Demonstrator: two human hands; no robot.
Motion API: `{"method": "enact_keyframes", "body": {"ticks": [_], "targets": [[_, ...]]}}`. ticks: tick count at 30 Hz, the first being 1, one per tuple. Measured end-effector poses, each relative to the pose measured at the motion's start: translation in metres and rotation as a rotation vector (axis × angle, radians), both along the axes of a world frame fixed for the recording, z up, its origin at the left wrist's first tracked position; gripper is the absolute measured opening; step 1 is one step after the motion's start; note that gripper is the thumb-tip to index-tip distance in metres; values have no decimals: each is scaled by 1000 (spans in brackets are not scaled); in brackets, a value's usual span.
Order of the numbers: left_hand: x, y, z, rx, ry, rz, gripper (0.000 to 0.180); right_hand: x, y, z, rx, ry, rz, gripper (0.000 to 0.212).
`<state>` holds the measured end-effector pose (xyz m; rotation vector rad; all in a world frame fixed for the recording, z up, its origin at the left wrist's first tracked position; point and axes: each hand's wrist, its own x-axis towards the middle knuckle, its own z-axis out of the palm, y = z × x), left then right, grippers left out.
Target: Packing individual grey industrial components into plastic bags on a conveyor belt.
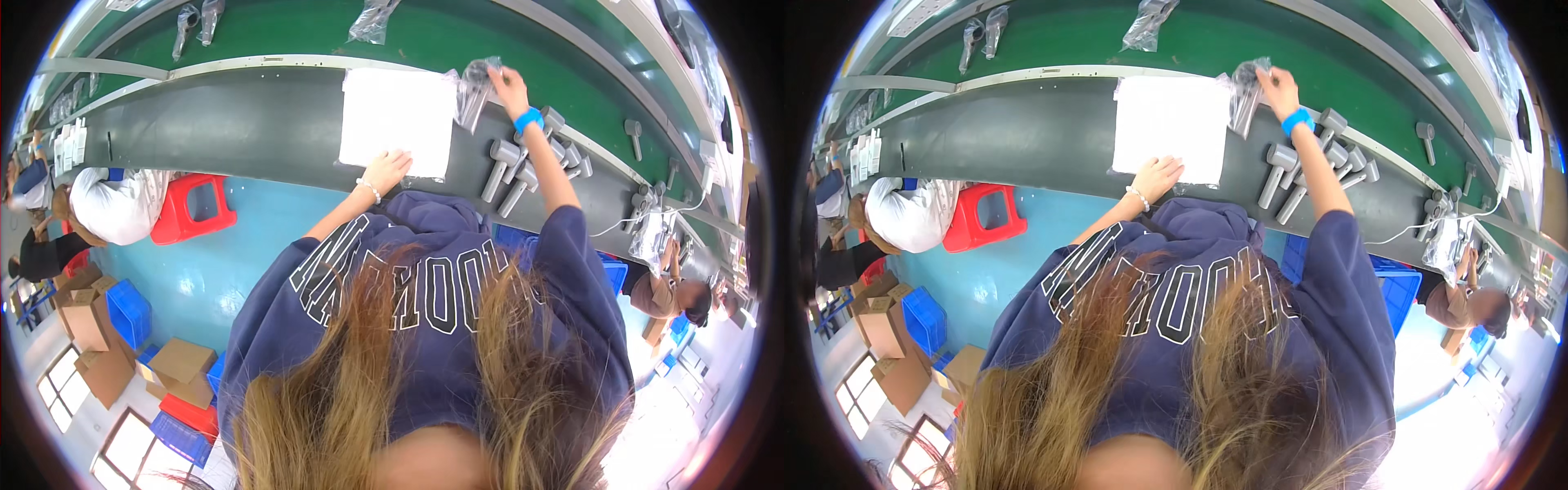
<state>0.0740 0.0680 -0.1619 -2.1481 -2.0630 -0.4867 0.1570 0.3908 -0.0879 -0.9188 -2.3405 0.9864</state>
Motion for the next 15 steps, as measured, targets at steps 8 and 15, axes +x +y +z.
{"method": "enact_keyframes", "body": {"ticks": [8, 15], "targets": [[5, -8, -2, -78, -29, -60, 6, -35, 98, -17, -91, 32, -1, 33], [4, -14, 1, -75, -146, -10, 11, 52, 72, -41, -333, -435, 252, 55]]}}
